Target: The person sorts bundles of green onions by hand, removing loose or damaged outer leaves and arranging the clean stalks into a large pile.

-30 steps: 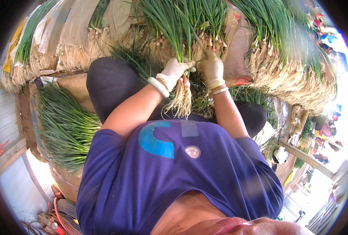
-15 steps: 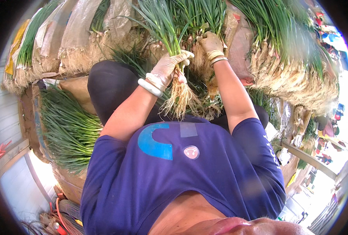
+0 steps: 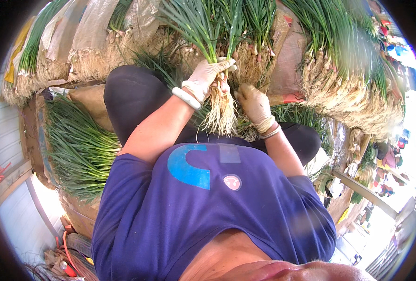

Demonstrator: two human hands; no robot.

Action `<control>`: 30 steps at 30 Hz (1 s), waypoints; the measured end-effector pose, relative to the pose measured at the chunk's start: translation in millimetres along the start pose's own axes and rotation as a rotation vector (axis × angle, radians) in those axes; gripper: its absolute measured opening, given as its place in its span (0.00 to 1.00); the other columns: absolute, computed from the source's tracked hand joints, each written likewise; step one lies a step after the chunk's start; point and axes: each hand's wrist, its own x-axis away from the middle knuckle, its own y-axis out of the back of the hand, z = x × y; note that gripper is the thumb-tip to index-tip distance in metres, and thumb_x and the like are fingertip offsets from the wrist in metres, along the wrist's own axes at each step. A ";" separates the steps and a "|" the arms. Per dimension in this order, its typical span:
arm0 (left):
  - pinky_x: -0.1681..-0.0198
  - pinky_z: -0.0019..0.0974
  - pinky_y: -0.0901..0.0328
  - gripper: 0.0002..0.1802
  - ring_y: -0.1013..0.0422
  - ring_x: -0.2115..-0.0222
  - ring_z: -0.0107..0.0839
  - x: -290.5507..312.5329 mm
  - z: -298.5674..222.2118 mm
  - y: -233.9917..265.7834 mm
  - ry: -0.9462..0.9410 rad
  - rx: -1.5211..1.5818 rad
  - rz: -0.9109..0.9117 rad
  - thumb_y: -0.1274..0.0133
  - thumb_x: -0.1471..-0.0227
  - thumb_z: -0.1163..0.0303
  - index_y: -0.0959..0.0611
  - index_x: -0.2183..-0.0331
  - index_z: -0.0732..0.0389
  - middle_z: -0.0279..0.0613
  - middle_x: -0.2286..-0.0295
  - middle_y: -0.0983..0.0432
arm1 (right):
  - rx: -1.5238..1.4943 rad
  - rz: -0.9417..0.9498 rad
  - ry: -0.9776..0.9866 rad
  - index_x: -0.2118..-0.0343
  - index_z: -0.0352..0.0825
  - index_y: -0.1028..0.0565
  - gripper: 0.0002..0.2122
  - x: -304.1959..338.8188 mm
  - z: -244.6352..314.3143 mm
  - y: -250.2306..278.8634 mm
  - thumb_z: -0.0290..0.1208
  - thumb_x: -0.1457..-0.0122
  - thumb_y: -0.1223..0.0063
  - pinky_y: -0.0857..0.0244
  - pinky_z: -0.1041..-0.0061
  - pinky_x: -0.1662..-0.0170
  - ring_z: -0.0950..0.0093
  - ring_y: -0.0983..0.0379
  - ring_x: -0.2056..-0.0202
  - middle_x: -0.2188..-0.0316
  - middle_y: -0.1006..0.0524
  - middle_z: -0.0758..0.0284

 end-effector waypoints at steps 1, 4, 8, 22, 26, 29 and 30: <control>0.88 0.32 0.36 0.14 0.34 0.90 0.28 -0.7 2.3 2.5 -0.049 0.081 0.066 0.45 0.50 0.66 0.22 0.64 0.67 0.40 0.77 0.25 | 0.112 0.230 -0.029 0.70 0.34 0.28 0.10 5.7 -27.0 -7.1 0.36 0.46 0.50 0.34 0.63 0.67 0.58 0.27 0.69 0.71 0.25 0.57; 0.87 0.33 0.34 0.16 0.31 0.88 0.31 9.3 6.4 -5.5 -0.066 0.063 0.107 0.48 0.48 0.66 0.24 0.61 0.68 0.43 0.72 0.24 | -0.119 0.111 -0.012 0.69 0.35 0.27 0.12 -2.8 -57.6 -12.0 0.40 0.44 0.52 0.34 0.65 0.64 0.62 0.26 0.71 0.73 0.24 0.57; 0.89 0.31 0.35 0.15 0.28 0.85 0.34 16.7 8.9 -9.7 -0.038 -0.069 0.131 0.50 0.47 0.66 0.25 0.61 0.67 0.46 0.69 0.23 | -1.343 0.180 -0.314 0.68 0.34 0.26 0.11 -65.4 -10.2 20.3 0.37 0.39 0.56 0.36 0.79 0.68 0.77 0.30 0.73 0.73 0.24 0.67; 0.94 0.31 0.41 0.14 0.34 0.94 0.33 23.5 11.7 -11.2 -0.098 -0.269 -0.035 0.47 0.48 0.64 0.25 0.75 0.67 0.44 0.88 0.31 | 0.188 0.397 -0.174 0.71 0.31 0.26 0.15 -7.6 -39.8 -19.4 0.41 0.44 0.53 0.34 0.61 0.60 0.55 0.27 0.68 0.74 0.24 0.54; 0.92 0.30 0.38 0.09 0.34 0.92 0.27 18.7 24.5 -15.1 -0.175 -0.127 0.008 0.47 0.48 0.68 0.26 0.69 0.64 0.39 0.81 0.27 | -0.428 -0.041 -0.217 0.69 0.34 0.24 0.16 -50.5 28.6 45.2 0.43 0.45 0.54 0.36 0.64 0.62 0.57 0.28 0.65 0.70 0.24 0.54; 0.90 0.29 0.36 0.09 0.35 0.91 0.25 5.9 38.2 -8.5 -0.228 -0.144 -0.037 0.47 0.49 0.69 0.27 0.68 0.63 0.39 0.81 0.27 | -0.367 -0.061 -0.211 0.69 0.33 0.23 0.15 -91.6 30.6 30.3 0.41 0.47 0.52 0.36 0.66 0.61 0.57 0.28 0.65 0.70 0.24 0.54; 0.90 0.29 0.36 0.09 0.35 0.91 0.25 3.4 41.4 -3.5 -0.231 -0.178 -0.035 0.47 0.49 0.69 0.28 0.68 0.63 0.39 0.81 0.27 | -0.345 -0.036 -0.202 0.69 0.33 0.23 0.15 -103.3 27.9 21.2 0.41 0.48 0.52 0.36 0.66 0.61 0.57 0.28 0.65 0.70 0.24 0.54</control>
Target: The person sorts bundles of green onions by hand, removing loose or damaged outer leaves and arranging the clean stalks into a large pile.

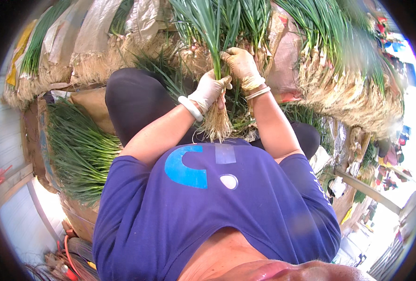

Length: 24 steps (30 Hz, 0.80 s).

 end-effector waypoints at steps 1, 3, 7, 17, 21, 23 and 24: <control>0.90 0.28 0.37 0.08 0.35 0.91 0.25 7.4 -13.9 -0.7 0.010 -0.083 -0.032 0.48 0.48 0.69 0.28 0.67 0.62 0.39 0.81 0.27 | -0.246 0.047 0.013 0.69 0.32 0.23 0.15 -10.5 2.2 -10.7 0.41 0.49 0.50 0.36 0.67 0.61 0.57 0.28 0.64 0.69 0.24 0.54; 0.91 0.28 0.39 0.09 0.36 0.92 0.25 29.4 -35.3 -13.9 0.112 -0.009 -0.116 0.51 0.46 0.64 0.27 0.68 0.59 0.38 0.81 0.26 | -0.310 0.025 0.107 0.65 0.30 0.24 0.16 -7.5 -10.8 -8.3 0.40 0.49 0.47 0.36 0.69 0.63 0.65 0.26 0.69 0.70 0.22 0.58; 0.93 0.30 0.39 0.20 0.38 0.93 0.27 37.0 -55.3 -11.9 0.182 0.086 -0.075 0.60 0.42 0.52 0.27 0.66 0.61 0.36 0.82 0.31 | -0.927 0.012 -0.081 0.64 0.32 0.29 0.07 22.9 -5.4 -12.1 0.30 0.42 0.52 0.40 0.85 0.75 0.84 0.33 0.75 0.74 0.28 0.72; 0.90 0.32 0.36 0.19 0.35 0.91 0.31 19.3 -48.4 -1.0 0.202 0.322 -0.146 0.59 0.43 0.52 0.26 0.72 0.59 0.38 0.84 0.34 | -2.000 0.326 0.017 0.79 0.39 0.38 0.12 34.2 -19.2 14.6 0.32 0.38 0.60 0.56 0.80 0.77 0.82 0.55 0.82 0.84 0.49 0.76; 0.86 0.31 0.35 0.15 0.33 0.87 0.23 28.2 -74.0 10.3 0.025 0.541 0.204 0.49 0.48 0.53 0.25 0.73 0.55 0.28 0.83 0.29 | -1.167 0.119 -0.121 0.71 0.35 0.32 0.06 80.4 -45.5 28.9 0.30 0.40 0.56 0.40 0.81 0.71 0.79 0.36 0.77 0.78 0.31 0.71; 0.84 0.28 0.34 0.15 0.33 0.84 0.22 32.9 -90.0 6.5 -0.069 0.612 0.191 0.50 0.47 0.55 0.25 0.73 0.57 0.30 0.82 0.29 | -0.455 0.339 0.049 0.67 0.34 0.29 0.06 110.3 -91.5 2.6 0.31 0.43 0.54 0.35 0.75 0.66 0.74 0.30 0.72 0.74 0.26 0.67; 0.82 0.27 0.34 0.15 0.33 0.83 0.22 31.8 -96.4 12.0 -0.114 0.695 0.354 0.50 0.47 0.56 0.25 0.72 0.58 0.31 0.81 0.29 | -0.043 0.450 0.187 0.64 0.33 0.28 0.09 123.7 -119.7 -14.9 0.32 0.44 0.53 0.33 0.71 0.64 0.70 0.27 0.69 0.71 0.24 0.64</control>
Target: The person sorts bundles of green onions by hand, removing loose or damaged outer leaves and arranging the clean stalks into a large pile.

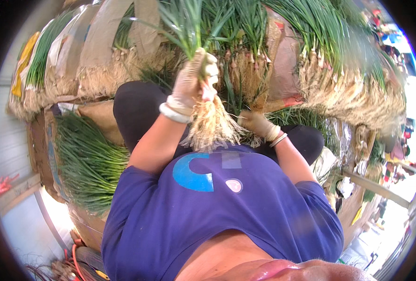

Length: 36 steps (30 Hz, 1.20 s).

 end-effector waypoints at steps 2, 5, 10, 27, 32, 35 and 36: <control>0.80 0.25 0.35 0.14 0.34 0.82 0.22 5.1 -12.0 -12.6 -0.099 0.018 0.072 0.51 0.46 0.58 0.25 0.73 0.60 0.33 0.82 0.30 | 0.552 0.355 -0.189 0.62 0.36 0.26 0.11 10.4 -7.4 -8.3 0.33 0.48 0.51 0.33 0.65 0.60 0.62 0.26 0.64 0.68 0.23 0.59; 0.76 0.27 0.37 0.14 0.37 0.81 0.22 12.2 -33.0 -23.6 -0.148 0.024 0.209 0.52 0.44 0.59 0.25 0.73 0.60 0.31 0.82 0.34 | 0.651 0.348 -0.234 0.63 0.39 0.24 0.12 -14.7 -25.9 8.1 0.35 0.50 0.51 0.33 0.63 0.61 0.58 0.26 0.65 0.68 0.23 0.58; 0.80 0.23 0.37 0.13 0.40 0.83 0.19 20.0 -25.9 -35.0 -0.193 -0.045 0.043 0.48 0.47 0.59 0.26 0.68 0.59 0.29 0.83 0.36 | 0.292 -0.729 -0.278 0.67 0.37 0.25 0.14 -85.5 17.0 84.7 0.42 0.49 0.49 0.35 0.63 0.59 0.58 0.28 0.62 0.69 0.24 0.56; 0.92 0.29 0.37 0.07 0.31 0.88 0.28 -17.8 44.9 17.8 0.246 -0.537 -0.388 0.44 0.52 0.72 0.25 0.69 0.62 0.41 0.78 0.24 | -0.555 -0.448 -0.011 0.62 0.34 0.27 0.15 -56.4 67.4 45.8 0.42 0.41 0.52 0.35 0.77 0.70 0.78 0.30 0.73 0.74 0.25 0.68; 0.90 0.32 0.36 0.06 0.31 0.87 0.30 -15.1 50.6 25.7 0.261 -0.497 -0.376 0.46 0.51 0.74 0.24 0.68 0.63 0.42 0.75 0.23 | -1.161 -0.328 -0.036 0.66 0.32 0.26 0.08 -97.9 63.6 42.9 0.31 0.40 0.55 0.35 0.82 0.69 0.80 0.31 0.73 0.73 0.24 0.68; 0.88 0.32 0.36 0.06 0.31 0.85 0.31 -17.9 47.8 51.0 0.257 -0.424 -0.307 0.49 0.49 0.73 0.24 0.67 0.65 0.41 0.80 0.27 | -1.382 -0.401 -0.184 0.68 0.31 0.27 0.06 -112.2 60.5 31.0 0.26 0.42 0.57 0.34 0.79 0.70 0.77 0.31 0.75 0.73 0.25 0.68; 0.88 0.32 0.36 0.07 0.31 0.85 0.31 -16.8 48.3 54.6 0.239 -0.403 -0.281 0.49 0.49 0.72 0.24 0.68 0.65 0.41 0.81 0.27 | -1.467 -0.411 -0.236 0.68 0.30 0.27 0.07 -112.6 67.5 30.1 0.25 0.42 0.57 0.33 0.78 0.70 0.76 0.31 0.76 0.74 0.26 0.67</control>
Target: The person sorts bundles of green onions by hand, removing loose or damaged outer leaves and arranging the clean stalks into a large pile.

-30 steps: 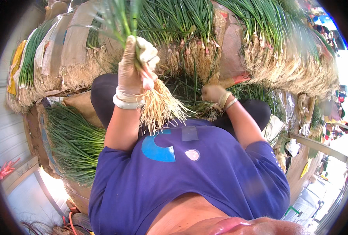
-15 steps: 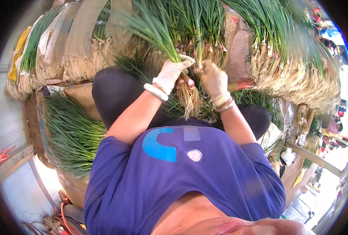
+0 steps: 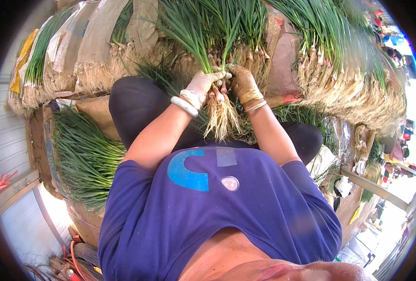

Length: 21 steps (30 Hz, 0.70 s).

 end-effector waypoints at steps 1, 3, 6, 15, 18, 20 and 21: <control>0.88 0.31 0.36 0.07 0.31 0.85 0.32 -0.7 0.8 -1.3 -0.017 0.014 0.038 0.49 0.49 0.72 0.23 0.68 0.65 0.41 0.82 0.28 | -0.124 0.016 -0.035 0.68 0.30 0.27 0.07 -11.7 -2.9 13.9 0.26 0.41 0.58 0.33 0.78 0.71 0.76 0.31 0.76 0.75 0.26 0.67; 0.88 0.31 0.37 0.08 0.31 0.85 0.32 6.4 -4.4 -14.3 -0.023 -0.004 0.047 0.50 0.48 0.70 0.23 0.68 0.66 0.42 0.84 0.29 | -0.376 0.051 -0.101 0.67 0.29 0.28 0.09 -33.2 -1.9 37.9 0.28 0.40 0.59 0.34 0.78 0.72 0.75 0.32 0.77 0.76 0.27 0.67; 0.91 0.29 0.38 0.11 0.31 0.86 0.31 6.3 3.4 -9.5 0.030 0.008 0.016 0.49 0.48 0.70 0.24 0.65 0.67 0.46 0.83 0.27 | -0.199 0.020 0.002 0.66 0.28 0.29 0.12 -11.0 8.1 11.9 0.33 0.38 0.61 0.34 0.81 0.74 0.75 0.31 0.75 0.74 0.27 0.65; 0.95 0.28 0.41 0.10 0.31 0.90 0.30 13.2 -1.3 -19.0 0.132 -0.252 -0.086 0.47 0.49 0.67 0.25 0.69 0.63 0.44 0.77 0.23 | 0.922 -0.142 0.408 0.67 0.28 0.29 0.09 8.7 2.6 -2.0 0.31 0.44 0.52 0.35 0.72 0.73 0.67 0.29 0.77 0.78 0.26 0.59; 0.95 0.32 0.38 0.13 0.31 0.90 0.35 30.0 -10.6 -42.4 0.068 -0.300 -0.213 0.47 0.49 0.66 0.29 0.66 0.64 0.47 0.76 0.24 | 1.400 -0.339 0.459 0.64 0.29 0.30 0.15 6.6 -3.1 20.2 0.38 0.47 0.49 0.34 0.60 0.63 0.54 0.28 0.66 0.72 0.25 0.49; 0.94 0.33 0.36 0.13 0.30 0.90 0.37 15.4 -2.8 -22.6 -0.137 -0.285 -0.145 0.47 0.49 0.66 0.29 0.66 0.64 0.49 0.75 0.24 | 1.838 -0.070 0.393 0.61 0.32 0.28 0.16 -2.9 -16.8 45.8 0.40 0.46 0.51 0.33 0.60 0.64 0.57 0.26 0.68 0.71 0.24 0.51; 0.93 0.33 0.36 0.13 0.30 0.90 0.37 17.4 -11.7 -30.8 -0.137 -0.269 -0.113 0.46 0.50 0.67 0.29 0.67 0.64 0.48 0.75 0.24 | 2.076 0.199 0.351 0.61 0.35 0.27 0.16 -10.7 -26.6 70.0 0.43 0.46 0.52 0.32 0.63 0.63 0.58 0.26 0.68 0.70 0.23 0.54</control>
